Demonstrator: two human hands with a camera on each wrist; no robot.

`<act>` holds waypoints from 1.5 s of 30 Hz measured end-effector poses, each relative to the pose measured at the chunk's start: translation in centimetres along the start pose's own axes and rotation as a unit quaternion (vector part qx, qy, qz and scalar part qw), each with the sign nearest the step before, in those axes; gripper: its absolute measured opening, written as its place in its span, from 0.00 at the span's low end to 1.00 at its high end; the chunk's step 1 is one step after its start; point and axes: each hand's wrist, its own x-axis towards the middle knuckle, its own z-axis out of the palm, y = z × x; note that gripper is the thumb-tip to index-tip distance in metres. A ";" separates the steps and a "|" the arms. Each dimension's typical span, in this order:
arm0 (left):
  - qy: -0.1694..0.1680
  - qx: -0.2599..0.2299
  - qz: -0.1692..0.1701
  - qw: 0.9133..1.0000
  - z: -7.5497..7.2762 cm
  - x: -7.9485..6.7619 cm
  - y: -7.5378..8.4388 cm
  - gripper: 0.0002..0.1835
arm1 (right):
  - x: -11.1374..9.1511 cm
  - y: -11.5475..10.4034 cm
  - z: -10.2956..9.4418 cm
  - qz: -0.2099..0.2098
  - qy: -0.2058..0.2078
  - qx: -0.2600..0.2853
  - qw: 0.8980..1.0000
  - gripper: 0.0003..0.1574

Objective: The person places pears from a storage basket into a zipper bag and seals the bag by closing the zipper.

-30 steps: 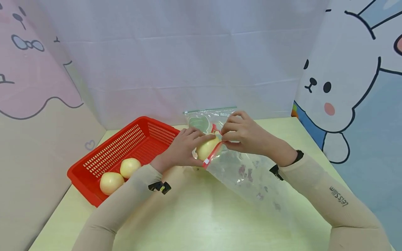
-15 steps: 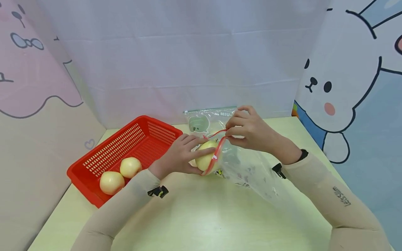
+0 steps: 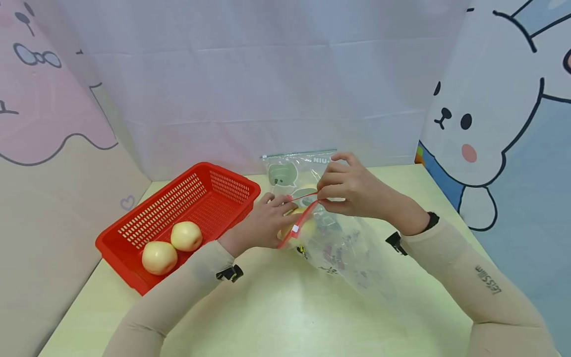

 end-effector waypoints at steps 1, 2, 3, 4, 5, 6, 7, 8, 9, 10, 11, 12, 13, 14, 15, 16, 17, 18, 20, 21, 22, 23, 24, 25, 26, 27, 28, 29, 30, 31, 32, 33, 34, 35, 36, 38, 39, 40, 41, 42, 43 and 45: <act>-0.004 0.000 -0.007 1.000 0.0 0.0 0.0 0.35 | 0.0 0.0 0.0 -0.002 -0.002 0.003 1.000 0.23; -0.007 -0.001 -0.013 1.000 0.1 0.1 0.0 0.35 | 0.0 0.0 0.0 -0.005 -0.001 0.004 1.000 0.23; -0.008 -0.001 -0.020 1.000 0.1 0.2 0.1 0.35 | 0.1 0.1 0.1 -0.007 0.000 0.006 1.000 0.22; -0.010 0.000 -0.026 1.000 0.2 0.3 0.2 0.35 | 0.1 0.2 0.1 -0.008 0.000 0.010 1.000 0.21; -0.014 -0.001 -0.031 0.999 0.2 0.4 0.3 0.35 | 0.1 0.3 0.0 -0.009 -0.002 0.012 1.000 0.20; -0.017 -0.001 -0.037 0.999 0.3 0.6 0.5 0.36 | 0.1 0.4 0.0 -0.010 -0.003 0.013 1.000 0.21; -0.020 -0.001 -0.043 0.999 0.4 0.8 0.7 0.36 | 0.1 0.5 0.0 -0.008 -0.006 0.014 1.000 0.21; -0.023 0.000 -0.048 0.999 0.5 1.1 0.8 0.36 | 0.1 0.6 -0.1 -0.007 -0.009 0.015 1.000 0.21; -0.025 0.001 -0.052 0.998 0.6 1.3 1.0 0.36 | 0.1 0.8 -0.1 -0.005 -0.013 0.016 1.000 0.22; -0.027 0.000 -0.058 0.998 0.8 1.5 1.2 0.36 | 0.1 0.9 -0.2 -0.003 -0.015 0.016 1.000 0.23; -0.028 0.000 -0.063 0.998 1.0 1.8 1.4 0.36 | 0.1 1.0 -0.2 -0.002 -0.018 0.015 1.000 0.24; -0.027 0.001 -0.068 0.997 1.1 2.0 1.5 0.36 | 0.1 1.1 -0.2 -0.001 -0.021 0.014 1.000 0.25; -0.026 0.002 -0.072 0.997 1.3 2.2 1.6 0.35 | 0.0 1.2 -0.2 0.000 -0.024 0.015 1.000 0.24; -0.024 -0.001 -0.076 0.997 1.6 2.4 1.7 0.35 | -0.1 1.3 -0.2 0.001 -0.027 0.017 0.999 0.23; -0.020 -0.002 -0.079 0.997 1.8 2.5 1.8 0.35 | -0.2 1.4 -0.2 0.003 -0.030 0.019 0.999 0.22; -0.018 0.000 -0.082 0.996 1.9 2.7 1.8 0.35 | -0.3 1.5 -0.2 0.004 -0.033 0.022 0.999 0.20; -0.016 0.003 -0.083 0.996 2.1 2.9 1.8 0.34 | -0.5 1.6 -0.1 0.007 -0.035 0.026 0.999 0.17; -0.015 0.008 -0.083 0.996 2.3 3.0 1.8 0.34 | -0.6 1.7 -0.1 0.009 -0.037 0.030 0.999 0.16; -0.018 0.016 -0.083 0.996 2.5 3.2 1.8 0.33 | -1.0 1.8 0.0 0.015 -0.038 0.036 0.999 0.13; -0.021 0.023 -0.082 0.996 2.6 3.3 1.8 0.33 | -1.1 1.9 0.0 0.018 -0.039 0.038 0.998 0.12; -0.024 0.026 -0.082 0.996 2.7 3.4 1.8 0.33 | -1.2 1.9 0.0 0.021 -0.040 0.041 0.998 0.10; -0.027 0.027 -0.081 0.996 2.8 3.5 1.8 0.34 | -1.2 1.9 0.0 0.023 -0.042 0.042 0.998 0.09; -0.032 0.028 -0.082 0.996 2.8 3.5 1.8 0.34 | -1.2 1.9 -0.1 0.025 -0.044 0.042 0.998 0.08; -0.035 0.028 -0.083 0.996 2.9 3.6 1.8 0.34 | -1.2 1.9 -0.1 0.027 -0.047 0.042 0.998 0.06; -0.038 0.027 -0.083 0.995 2.9 3.6 1.8 0.34 | -1.2 1.9 -0.1 0.029 -0.049 0.042 0.998 0.05; -0.041 0.026 -0.083 0.995 2.9 3.7 1.8 0.34 | -1.2 1.9 -0.2 0.031 -0.051 0.042 0.997 0.04; -0.044 0.024 -0.083 0.995 2.9 3.7 1.8 0.34 | -1.2 1.8 -0.2 0.033 -0.053 0.041 0.997 0.04; -0.047 0.022 -0.084 0.995 2.9 3.7 1.9 0.34 | -1.2 1.8 -0.2 0.034 -0.055 0.041 0.997 0.04; -0.051 0.018 -0.084 0.995 2.9 3.7 1.9 0.35 | -1.3 1.8 -0.2 0.037 -0.056 0.041 0.997 0.05; -0.055 0.015 -0.084 0.995 2.8 3.7 1.9 0.35 | -1.3 1.7 -0.2 0.039 -0.056 0.041 0.997 0.05; -0.058 0.010 -0.083 0.995 2.7 3.6 1.9 0.36 | -1.4 1.7 -0.2 0.040 -0.056 0.041 0.997 0.05; -0.062 0.007 -0.082 0.995 2.6 3.6 1.9 0.37 | -1.4 1.7 -0.3 0.042 -0.056 0.041 0.997 0.05; -0.066 0.004 -0.082 0.994 2.5 3.6 1.9 0.37 | -1.5 1.7 -0.3 0.044 -0.055 0.041 0.997 0.06; -0.069 0.001 -0.081 0.994 2.4 3.6 1.9 0.38 | -1.5 1.7 -0.3 0.046 -0.055 0.042 0.997 0.06; -0.071 -0.001 -0.080 0.994 2.3 3.6 1.9 0.38 | -1.6 1.7 -0.3 0.047 -0.054 0.041 0.997 0.06; -0.070 -0.003 -0.078 0.995 2.0 3.5 1.9 0.38 | -1.6 1.7 -0.3 0.049 -0.052 0.040 0.997 0.06; -0.068 -0.003 -0.076 0.995 1.9 3.5 1.8 0.38 | -1.6 1.8 -0.3 0.050 -0.051 0.039 0.997 0.06; -0.066 -0.004 -0.074 0.995 1.7 3.4 1.8 0.38 | -1.6 1.8 -0.3 0.051 -0.051 0.039 0.997 0.06; -0.064 -0.003 -0.073 0.995 1.6 3.4 1.8 0.37 | -1.7 1.8 -0.3 0.052 -0.050 0.040 0.997 0.06; -0.062 -0.005 -0.071 0.996 1.5 3.3 1.7 0.37 | -1.7 1.8 -0.3 0.053 -0.050 0.040 0.997 0.06; -0.060 -0.008 -0.071 0.996 1.4 3.2 1.7 0.37 | -1.7 1.8 -0.3 0.054 -0.049 0.041 0.996 0.06; -0.062 -0.011 -0.072 0.995 1.2 3.1 1.6 0.37 | -1.8 1.8 -0.3 0.056 -0.048 0.042 0.996 0.05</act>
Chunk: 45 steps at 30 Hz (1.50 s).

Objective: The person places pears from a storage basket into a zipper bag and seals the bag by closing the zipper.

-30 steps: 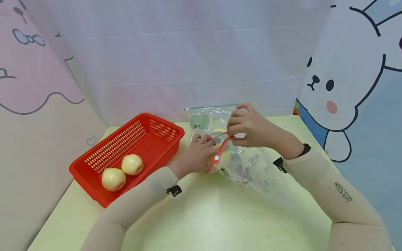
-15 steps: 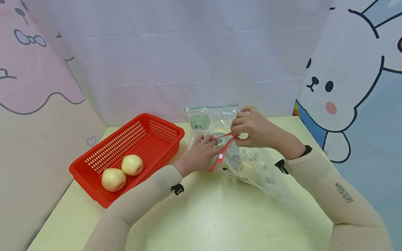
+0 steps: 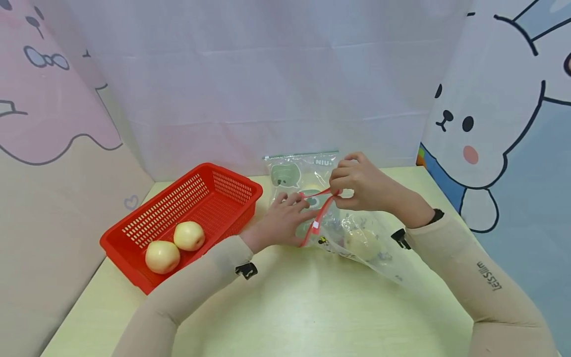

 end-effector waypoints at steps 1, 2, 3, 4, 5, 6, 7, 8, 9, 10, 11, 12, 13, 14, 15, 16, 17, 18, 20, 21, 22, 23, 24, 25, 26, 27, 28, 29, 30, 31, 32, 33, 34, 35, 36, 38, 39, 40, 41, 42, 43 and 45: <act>-0.002 -0.004 -0.001 1.000 0.0 -0.1 0.0 0.38 | -0.1 0.0 0.0 0.001 0.001 0.000 1.000 0.04; -0.004 -0.006 -0.002 1.000 -0.1 -0.1 -0.1 0.38 | -0.1 0.0 0.1 0.002 0.001 -0.001 1.000 0.05; -0.006 -0.006 -0.003 1.000 -0.1 -0.2 -0.1 0.38 | -0.2 0.0 0.1 0.002 0.002 -0.002 1.000 0.08; -0.008 -0.005 -0.004 1.000 0.0 -0.2 -0.1 0.38 | -0.2 -0.1 0.2 0.003 0.003 -0.004 1.000 0.12; -0.010 -0.003 -0.004 1.000 0.0 -0.3 -0.1 0.38 | -0.3 -0.1 0.2 0.004 0.004 -0.005 1.000 0.17; -0.010 -0.002 -0.003 1.000 0.0 -0.3 -0.1 0.38 | -0.3 -0.1 0.2 0.005 0.005 -0.006 1.000 0.21; -0.009 -0.001 -0.002 1.000 -0.1 -0.3 -0.2 0.38 | -0.3 -0.1 0.3 0.006 0.006 -0.007 1.000 0.24; -0.008 0.001 0.000 1.000 -0.1 -0.4 -0.2 0.38 | -0.4 -0.2 0.3 0.007 0.007 -0.008 1.000 0.27; -0.006 0.002 0.001 1.000 -0.1 -0.4 -0.2 0.38 | -0.4 -0.2 0.3 0.008 0.008 -0.008 1.000 0.27; -0.004 -0.004 0.001 1.000 -0.3 -0.5 -0.2 0.37 | -0.4 -0.1 0.3 0.008 0.008 -0.009 1.000 0.27; 0.002 -0.008 0.002 1.000 -0.4 -0.6 -0.3 0.37 | -0.4 -0.1 0.3 0.009 0.009 -0.008 1.000 0.27; 0.010 -0.013 0.003 1.000 -0.5 -0.7 -0.4 0.36 | -0.5 -0.1 0.3 0.009 0.009 -0.008 1.000 0.27; 0.015 -0.019 0.002 1.000 -0.6 -0.9 -0.5 0.36 | -0.5 -0.1 0.4 0.009 0.009 -0.008 1.000 0.27; 0.020 -0.025 0.001 1.000 -0.8 -1.1 -0.7 0.36 | -0.5 -0.1 0.4 0.009 0.009 -0.008 1.000 0.27; 0.024 -0.032 0.000 0.999 -1.0 -1.3 -0.9 0.36 | -0.5 -0.1 0.4 0.010 0.010 -0.009 1.000 0.27; 0.028 -0.040 -0.001 0.999 -1.1 -1.5 -1.1 0.36 | -0.5 0.0 0.4 0.010 0.011 -0.009 1.000 0.27; 0.031 -0.045 -0.003 0.999 -1.3 -1.8 -1.3 0.37 | -0.6 0.0 0.4 0.010 0.011 -0.009 1.000 0.27; 0.031 -0.052 -0.006 0.998 -1.4 -2.1 -1.6 0.38 | -0.6 0.0 0.4 0.010 0.012 -0.010 1.000 0.27; 0.029 -0.061 -0.013 0.998 -1.7 -2.7 -2.1 0.39 | -0.6 0.0 0.4 0.011 0.013 -0.011 1.000 0.27; 0.030 -0.067 -0.018 0.997 -1.9 -3.0 -2.4 0.40 | -0.6 0.0 0.4 0.011 0.013 -0.011 1.000 0.27; 0.030 -0.074 -0.025 0.997 -2.0 -3.3 -2.7 0.41 | -0.7 0.0 0.4 0.011 0.013 -0.012 1.000 0.27; 0.031 -0.077 -0.031 0.996 -2.1 -3.7 -3.0 0.42 | -0.7 -0.1 0.4 0.012 0.014 -0.012 1.000 0.27; 0.034 -0.081 -0.038 0.995 -2.2 -4.0 -3.3 0.42 | -0.7 -0.1 0.4 0.012 0.014 -0.013 1.000 0.27; 0.037 -0.081 -0.045 0.995 -2.2 -4.4 -3.7 0.42 | -0.7 -0.1 0.3 0.012 0.014 -0.013 1.000 0.27; 0.041 -0.084 -0.052 0.994 -2.3 -4.8 -4.0 0.43 | -0.7 -0.1 0.3 0.013 0.014 -0.013 1.000 0.27; 0.046 -0.089 -0.060 0.993 -2.4 -5.2 -4.4 0.43 | -0.8 -0.1 0.3 0.014 0.014 -0.014 1.000 0.28; 0.052 -0.092 -0.067 0.992 -2.5 -5.7 -4.7 0.43 | -0.8 -0.1 0.2 0.014 0.014 -0.014 1.000 0.28; 0.056 -0.092 -0.075 0.991 -2.6 -6.1 -5.0 0.43 | -0.8 0.0 0.2 0.015 0.014 -0.014 1.000 0.28; 0.062 -0.095 -0.083 0.990 -2.7 -6.5 -5.3 0.43 | -0.8 0.0 0.2 0.015 0.014 -0.014 1.000 0.28; 0.067 -0.097 -0.091 0.989 -2.8 -7.0 -5.6 0.43 | -0.8 0.0 0.2 0.016 0.013 -0.013 1.000 0.28; 0.070 -0.103 -0.101 0.987 -2.9 -7.5 -5.9 0.43 | -0.9 0.1 0.2 0.015 0.014 -0.011 1.000 0.26; 0.070 -0.109 -0.111 0.985 -3.0 -8.0 -6.2 0.43 | -0.9 0.1 0.2 0.015 0.013 -0.009 1.000 0.25; 0.070 -0.113 -0.122 0.984 -3.2 -8.4 -6.4 0.42 | -0.9 0.2 0.2 0.014 0.013 -0.008 1.000 0.23; 0.068 -0.118 -0.132 0.982 -3.4 -8.9 -6.7 0.42 | -0.9 0.2 0.2 0.012 0.013 -0.006 1.000 0.21; 0.067 -0.123 -0.143 0.980 -3.6 -9.4 -7.0 0.42 | -0.9 0.3 0.2 0.011 0.013 -0.004 1.000 0.19; 0.061 -0.132 -0.164 0.976 -4.0 -10.3 -7.5 0.42 | -1.1 0.4 0.3 0.010 0.014 -0.001 1.000 0.17; 0.057 -0.136 -0.174 0.974 -4.2 -10.7 -7.8 0.42 | -1.1 0.4 0.3 0.010 0.014 -0.002 1.000 0.17; 0.054 -0.139 -0.183 0.972 -4.4 -11.1 -8.0 0.43 | -1.2 0.5 0.3 0.010 0.015 -0.002 1.000 0.18; 0.051 -0.143 -0.191 0.970 -4.6 -11.6 -8.3 0.43 | -1.2 0.5 0.4 0.009 0.016 -0.002 1.000 0.19; 0.048 -0.146 -0.199 0.968 -4.7 -12.0 -8.5 0.44 | -1.3 0.6 0.4 0.009 0.017 -0.003 1.000 0.20; 0.046 -0.149 -0.207 0.966 -4.8 -12.5 -8.8 0.45 | -1.3 0.6 0.5 0.010 0.018 -0.003 1.000 0.21; 0.038 -0.155 -0.224 0.961 -4.8 -13.5 -9.3 0.46 | -1.3 0.7 0.5 0.011 0.018 -0.005 1.000 0.23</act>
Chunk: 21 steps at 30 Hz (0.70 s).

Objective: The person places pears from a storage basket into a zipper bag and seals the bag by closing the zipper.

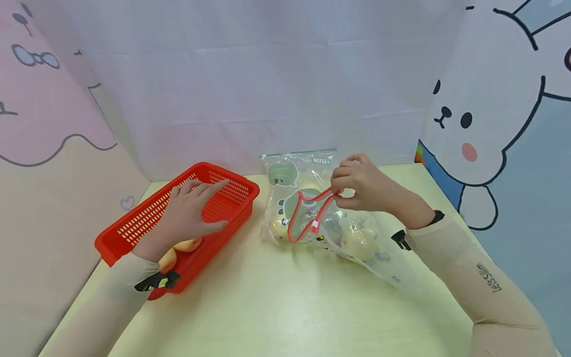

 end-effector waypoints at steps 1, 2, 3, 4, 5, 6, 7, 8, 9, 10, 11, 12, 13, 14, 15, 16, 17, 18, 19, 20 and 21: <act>-0.001 -0.002 -0.008 1.000 -0.1 -0.4 -0.5 0.47 | 0.0 0.0 0.0 0.001 0.000 -0.001 1.000 0.24; -0.001 -0.003 -0.016 1.000 -0.2 -0.7 -1.0 0.47 | 0.0 0.0 0.0 0.002 0.000 -0.002 1.000 0.24; -0.001 -0.005 -0.024 1.000 -0.2 -1.1 -1.5 0.47 | 0.0 0.0 0.0 0.003 0.000 -0.003 1.000 0.25; -0.002 -0.007 -0.032 0.999 -0.3 -1.5 -2.1 0.47 | 0.1 -0.1 0.0 0.005 -0.001 -0.004 1.000 0.26; -0.003 -0.010 -0.040 0.999 -0.4 -1.9 -2.5 0.47 | 0.1 -0.1 0.0 0.005 0.000 -0.004 1.000 0.26; -0.005 -0.015 -0.048 0.999 -0.4 -2.4 -3.0 0.48 | 0.1 -0.1 0.0 0.006 0.000 -0.004 1.000 0.26; -0.007 -0.021 -0.055 0.998 -0.5 -2.8 -3.4 0.48 | 0.1 -0.1 0.0 0.005 0.000 -0.004 1.000 0.26; -0.011 -0.026 -0.064 0.998 -0.6 -3.3 -3.8 0.48 | 0.1 -0.1 0.0 0.004 0.000 -0.005 1.000 0.25; -0.016 -0.030 -0.072 0.997 -0.7 -3.8 -4.1 0.49 | 0.1 -0.1 0.0 0.003 0.001 -0.004 1.000 0.25; -0.021 -0.031 -0.079 0.996 -0.7 -4.3 -4.5 0.49 | 0.1 -0.1 0.0 0.002 0.001 -0.004 1.000 0.25; -0.026 -0.032 -0.085 0.996 -0.8 -4.8 -4.8 0.50 | 0.1 -0.1 0.0 0.001 0.001 -0.003 1.000 0.24; -0.032 -0.032 -0.094 0.995 -0.8 -5.3 -5.1 0.51 | 0.1 -0.1 0.0 0.001 0.001 -0.003 1.000 0.24; -0.037 -0.028 -0.101 0.994 -0.7 -5.8 -5.4 0.51 | 0.1 -0.1 0.0 0.002 0.001 -0.003 1.000 0.24; -0.042 -0.023 -0.107 0.993 -0.6 -6.3 -5.7 0.51 | 0.1 -0.1 0.0 0.003 0.001 -0.003 1.000 0.25; -0.045 -0.019 -0.113 0.992 -0.5 -6.7 -6.0 0.52 | 0.0 -0.1 0.0 0.003 0.002 -0.002 1.000 0.24; -0.049 -0.017 -0.120 0.991 -0.3 -7.2 -6.3 0.52 | 0.0 -0.1 0.0 0.004 0.002 -0.002 1.000 0.24; -0.053 -0.015 -0.128 0.990 -0.1 -7.6 -6.6 0.53 | 0.0 -0.1 0.1 0.005 0.002 -0.002 1.000 0.25; -0.056 -0.013 -0.135 0.989 0.1 -8.0 -6.9 0.53 | 0.0 -0.1 0.1 0.006 0.002 -0.002 1.000 0.25; -0.060 -0.012 -0.141 0.988 0.3 -8.4 -7.2 0.53 | -0.1 -0.1 0.1 0.007 0.002 -0.002 1.000 0.25; -0.065 -0.013 -0.147 0.987 0.6 -8.8 -7.5 0.53 | -0.1 -0.1 0.1 0.007 0.001 -0.003 1.000 0.25; -0.069 -0.015 -0.153 0.986 0.9 -9.2 -7.8 0.53 | -0.1 -0.1 0.1 0.008 0.000 -0.003 1.000 0.25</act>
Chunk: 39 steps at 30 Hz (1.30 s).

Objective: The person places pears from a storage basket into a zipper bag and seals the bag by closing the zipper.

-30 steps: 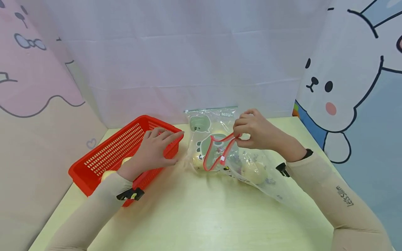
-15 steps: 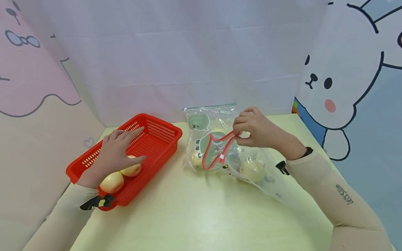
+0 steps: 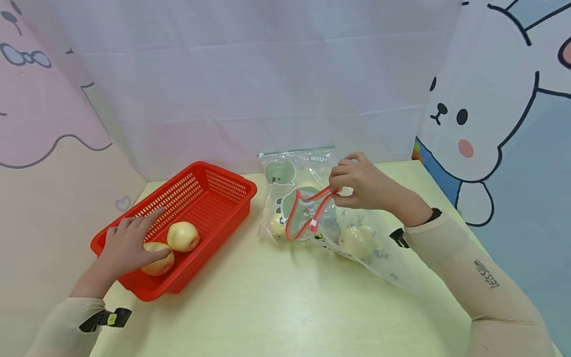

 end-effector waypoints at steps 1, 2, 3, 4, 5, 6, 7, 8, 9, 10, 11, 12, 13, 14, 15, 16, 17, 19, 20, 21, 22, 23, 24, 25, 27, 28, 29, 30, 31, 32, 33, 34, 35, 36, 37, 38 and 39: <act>-0.005 0.000 -0.005 1.000 0.3 -0.2 -0.4 0.53 | 0.0 0.0 0.0 0.001 -0.001 -0.001 1.000 0.26; -0.009 0.001 -0.010 1.000 0.7 -0.5 -0.8 0.54 | 0.0 0.0 0.0 0.002 -0.002 -0.001 1.000 0.26; -0.013 0.004 -0.014 1.000 1.0 -0.7 -1.1 0.54 | 0.0 -0.1 0.0 0.002 -0.003 -0.002 1.000 0.26; -0.018 0.005 -0.019 1.000 1.4 -0.9 -1.5 0.55 | 0.1 -0.1 -0.1 0.003 -0.003 -0.002 1.000 0.26; -0.022 0.009 -0.023 0.999 1.7 -1.1 -1.9 0.56 | 0.1 -0.1 -0.1 0.004 -0.004 -0.003 1.000 0.27; -0.025 0.013 -0.026 0.999 2.1 -1.2 -2.2 0.57 | 0.1 -0.1 -0.1 0.004 -0.004 -0.003 1.000 0.27; -0.028 0.017 -0.028 0.999 2.4 -1.4 -2.5 0.57 | 0.1 -0.1 -0.1 0.004 -0.004 -0.003 1.000 0.27; -0.031 0.020 -0.031 0.999 2.6 -1.5 -2.8 0.58 | 0.0 -0.2 -0.1 0.004 -0.004 -0.003 1.000 0.27; -0.036 0.022 -0.033 0.999 2.8 -1.5 -3.0 0.58 | 0.0 -0.1 -0.2 0.004 -0.004 -0.003 1.000 0.26; -0.041 0.023 -0.036 0.998 2.9 -1.5 -3.1 0.58 | 0.0 -0.1 -0.2 0.003 -0.004 -0.003 1.000 0.26; -0.046 0.025 -0.039 0.998 3.0 -1.4 -3.2 0.58 | -0.1 -0.1 -0.2 0.003 -0.003 -0.004 1.000 0.26; -0.052 0.025 -0.041 0.997 3.1 -1.3 -3.2 0.57 | -0.1 -0.1 -0.2 0.004 -0.003 -0.004 1.000 0.26; -0.059 0.026 -0.044 0.997 3.1 -1.1 -3.3 0.57 | -0.2 -0.1 -0.2 0.005 -0.003 -0.003 1.000 0.26; -0.066 0.027 -0.046 0.996 3.2 -0.8 -3.3 0.57 | -0.2 -0.1 -0.2 0.006 -0.002 -0.003 1.000 0.26; -0.073 0.028 -0.050 0.996 3.2 -0.6 -3.4 0.56 | -0.2 -0.1 -0.2 0.007 -0.001 -0.003 1.000 0.26; -0.078 0.029 -0.053 0.995 3.3 -0.4 -3.5 0.56 | -0.2 -0.1 -0.2 0.008 -0.001 -0.004 1.000 0.26; -0.083 0.030 -0.055 0.995 3.4 -0.2 -3.6 0.55 | -0.2 -0.1 -0.2 0.009 -0.002 -0.003 1.000 0.27; -0.088 0.031 -0.060 0.994 3.6 0.0 -3.7 0.53 | -0.1 -0.1 -0.2 0.010 -0.003 -0.001 1.000 0.26; -0.089 0.031 -0.062 0.994 3.7 0.1 -3.8 0.53 | -0.1 -0.1 -0.1 0.010 -0.004 0.000 1.000 0.27; -0.091 0.033 -0.063 0.993 3.8 0.1 -3.8 0.52 | -0.2 -0.1 -0.1 0.010 -0.004 0.002 1.000 0.26; -0.092 0.034 -0.064 0.993 3.8 0.2 -3.8 0.51 | -0.2 -0.1 -0.1 0.010 -0.005 0.003 1.000 0.26; -0.093 0.035 -0.065 0.993 3.9 0.2 -3.8 0.51 | -0.2 0.0 -0.1 0.010 -0.005 0.005 1.000 0.26; -0.092 0.036 -0.065 0.993 3.9 0.3 -3.8 0.51 | -0.2 0.0 0.0 0.009 -0.006 0.006 1.000 0.25; -0.092 0.037 -0.066 0.993 3.9 0.3 -3.8 0.50 | -0.2 0.0 0.0 0.009 -0.006 0.007 1.000 0.24; -0.091 0.038 -0.065 0.993 4.0 0.3 -3.9 0.50 | -0.2 0.1 0.0 0.008 -0.006 0.007 1.000 0.23; -0.090 0.038 -0.064 0.993 4.0 0.3 -3.9 0.50 | -0.2 0.1 0.0 0.007 -0.007 0.007 1.000 0.22; -0.088 0.038 -0.063 0.993 4.1 0.3 -3.9 0.50 | -0.2 0.1 0.0 0.007 -0.007 0.007 1.000 0.21; -0.086 0.039 -0.063 0.994 4.1 0.3 -3.9 0.50 | -0.2 0.1 0.1 0.007 -0.008 0.007 1.000 0.20; -0.084 0.040 -0.062 0.994 4.1 0.3 -3.9 0.50 | -0.3 0.1 0.1 0.007 -0.008 0.007 1.000 0.20; -0.082 0.041 -0.060 0.994 4.2 0.3 -3.9 0.49 | -0.2 0.1 0.1 0.007 -0.008 0.006 1.000 0.20; -0.081 0.043 -0.060 0.994 4.2 0.3 -3.9 0.49 | -0.2 0.1 0.1 0.007 -0.008 0.006 1.000 0.20; -0.079 0.046 -0.059 0.994 4.2 0.4 -3.9 0.49 | -0.2 0.1 0.1 0.007 -0.008 0.006 1.000 0.21; -0.076 0.048 -0.058 0.994 4.2 0.4 -3.9 0.49 | -0.2 0.1 0.1 0.008 -0.008 0.005 1.000 0.22; -0.072 0.048 -0.057 0.995 4.2 0.3 -3.9 0.48 | -0.2 0.0 0.1 0.008 -0.008 0.004 1.000 0.24; -0.067 0.049 -0.056 0.995 4.2 0.3 -3.9 0.48 | -0.2 0.0 0.1 0.009 -0.006 0.003 1.000 0.25; -0.061 0.049 -0.055 0.995 4.2 0.4 -3.9 0.47 | -0.2 0.0 0.1 0.009 -0.005 0.001 1.000 0.26; -0.055 0.050 -0.054 0.996 4.2 0.3 -3.9 0.46 | -0.1 -0.1 0.1 0.009 -0.004 -0.001 1.000 0.27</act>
